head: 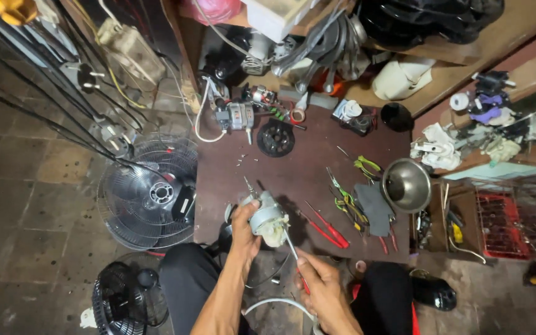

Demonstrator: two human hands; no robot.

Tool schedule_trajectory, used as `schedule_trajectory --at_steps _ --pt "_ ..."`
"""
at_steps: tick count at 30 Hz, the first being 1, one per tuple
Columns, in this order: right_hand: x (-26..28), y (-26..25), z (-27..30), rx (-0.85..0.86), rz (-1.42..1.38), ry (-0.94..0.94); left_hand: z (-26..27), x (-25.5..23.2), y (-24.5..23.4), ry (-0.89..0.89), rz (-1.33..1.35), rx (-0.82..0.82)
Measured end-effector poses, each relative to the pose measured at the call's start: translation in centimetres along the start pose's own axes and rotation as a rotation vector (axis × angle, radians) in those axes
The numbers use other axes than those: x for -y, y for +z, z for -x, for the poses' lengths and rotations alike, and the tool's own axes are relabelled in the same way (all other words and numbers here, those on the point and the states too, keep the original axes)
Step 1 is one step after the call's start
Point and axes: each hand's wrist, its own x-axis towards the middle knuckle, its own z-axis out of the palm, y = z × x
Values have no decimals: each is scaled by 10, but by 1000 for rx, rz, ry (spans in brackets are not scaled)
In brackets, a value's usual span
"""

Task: The person uses a screwdriver to remove screws from a white electrical component, then uses pliers to pull out wires and separate parts. The person continues to disassemble the component, removing small pieces and placing them on the table.

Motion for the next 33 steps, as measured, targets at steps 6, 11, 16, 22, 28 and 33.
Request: schedule_trajectory --at_steps 6,11,16,22,28,33 --pt "9 1 -10 -18 73 14 -15 2 -3 85 -91 58" --pt "2 -3 -23 -64 279 -184 -18 8 -2 87 -137 81" --pt "-3 1 -30 -184 560 -420 -26 10 -7 125 -190 95" --pt "-24 -9 -48 -522 1410 -1027 -36 13 -6 183 -212 30" --pt "20 -2 -24 -383 1041 -395 -31 19 -4 168 -119 155" --pt "15 -23 -16 1 261 -137 -21 16 -4 57 116 134"
